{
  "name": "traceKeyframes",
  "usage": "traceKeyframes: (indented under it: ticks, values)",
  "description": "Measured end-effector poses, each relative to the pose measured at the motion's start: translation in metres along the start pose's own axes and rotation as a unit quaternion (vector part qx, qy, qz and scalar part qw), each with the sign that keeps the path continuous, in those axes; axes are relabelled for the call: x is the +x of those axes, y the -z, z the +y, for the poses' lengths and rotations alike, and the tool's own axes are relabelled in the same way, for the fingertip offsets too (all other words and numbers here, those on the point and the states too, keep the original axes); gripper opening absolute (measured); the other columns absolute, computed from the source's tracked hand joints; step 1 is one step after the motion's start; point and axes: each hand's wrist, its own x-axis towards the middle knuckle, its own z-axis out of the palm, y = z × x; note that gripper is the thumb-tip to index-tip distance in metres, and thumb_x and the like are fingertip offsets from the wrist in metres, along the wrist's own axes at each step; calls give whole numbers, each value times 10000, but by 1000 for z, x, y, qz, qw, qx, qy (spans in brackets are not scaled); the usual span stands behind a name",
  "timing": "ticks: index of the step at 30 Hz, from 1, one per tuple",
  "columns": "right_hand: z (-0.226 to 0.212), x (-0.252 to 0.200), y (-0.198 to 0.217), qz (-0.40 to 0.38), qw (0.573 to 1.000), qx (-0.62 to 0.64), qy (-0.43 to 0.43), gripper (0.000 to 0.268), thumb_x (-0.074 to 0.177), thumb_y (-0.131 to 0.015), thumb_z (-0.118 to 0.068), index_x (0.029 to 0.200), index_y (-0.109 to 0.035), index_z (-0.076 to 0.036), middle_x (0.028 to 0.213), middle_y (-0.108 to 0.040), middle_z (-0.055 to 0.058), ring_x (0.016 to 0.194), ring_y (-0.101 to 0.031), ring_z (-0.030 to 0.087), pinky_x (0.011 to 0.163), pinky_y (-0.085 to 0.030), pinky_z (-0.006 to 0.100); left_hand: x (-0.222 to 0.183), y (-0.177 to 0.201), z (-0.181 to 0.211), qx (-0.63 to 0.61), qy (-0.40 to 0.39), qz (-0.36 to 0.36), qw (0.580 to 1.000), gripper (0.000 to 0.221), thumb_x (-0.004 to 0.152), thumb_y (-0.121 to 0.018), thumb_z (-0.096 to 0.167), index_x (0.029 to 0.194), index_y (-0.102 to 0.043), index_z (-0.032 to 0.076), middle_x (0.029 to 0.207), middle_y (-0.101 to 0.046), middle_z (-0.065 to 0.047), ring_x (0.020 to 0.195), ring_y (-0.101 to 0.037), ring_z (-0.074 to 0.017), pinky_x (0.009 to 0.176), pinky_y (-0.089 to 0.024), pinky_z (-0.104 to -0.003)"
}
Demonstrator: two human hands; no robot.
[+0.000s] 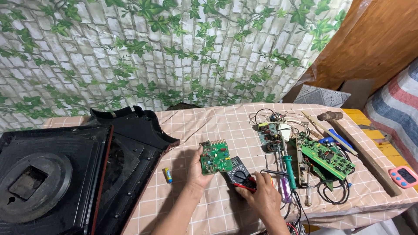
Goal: Testing electronic components on a circuit board using a digital multimeter and probes.
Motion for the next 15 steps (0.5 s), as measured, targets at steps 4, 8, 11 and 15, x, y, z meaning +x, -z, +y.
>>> traceKeyframes:
  ticks: [4, 8, 11, 15]
  values:
    - [10, 2, 3, -3, 999, -6, -32, 915, 815, -601, -761, 1526, -380, -229, 1490, -435, 3, 1104, -682, 235, 799, -654, 397, -27, -20, 4, 19, 29, -113, 993, 725, 882, -615, 490, 1416, -551, 4, 1372, -586, -341, 1229, -562, -578, 1007, -432, -756]
    - [25, -7, -3, 209, 971, 56, 104, 683, 793, -708, -609, 1355, -589, -239, 1369, -589, -16, 1024, -708, 221, 602, -587, 441, -31, -20, 5, -27, 85, -165, 982, 819, 844, -681, 548, 1411, -532, -24, 1365, -587, -310, 1313, -483, -634, 968, -377, -850]
    - [7, -33, 18, 298, 904, 193, 238, 391, 887, -681, -307, 1230, -697, -119, 1176, -715, 76, 871, -762, 182, 599, -630, 285, -37, -27, 4, -10, 88, -205, 975, 850, 874, -657, 573, 1433, -512, -50, 1363, -593, -303, 1278, -543, -551, 970, -443, -773]
    - [-20, -60, 34, 291, 820, 379, 316, 254, 882, -703, -55, 1133, -748, -52, 1088, -775, 132, 950, -783, 188, 840, -650, 237, -43, -31, 1, -21, 131, -261, 956, 897, 853, -737, 504, 1464, -458, -91, 1372, -583, -280, 1245, -585, -424, 988, -528, -630]
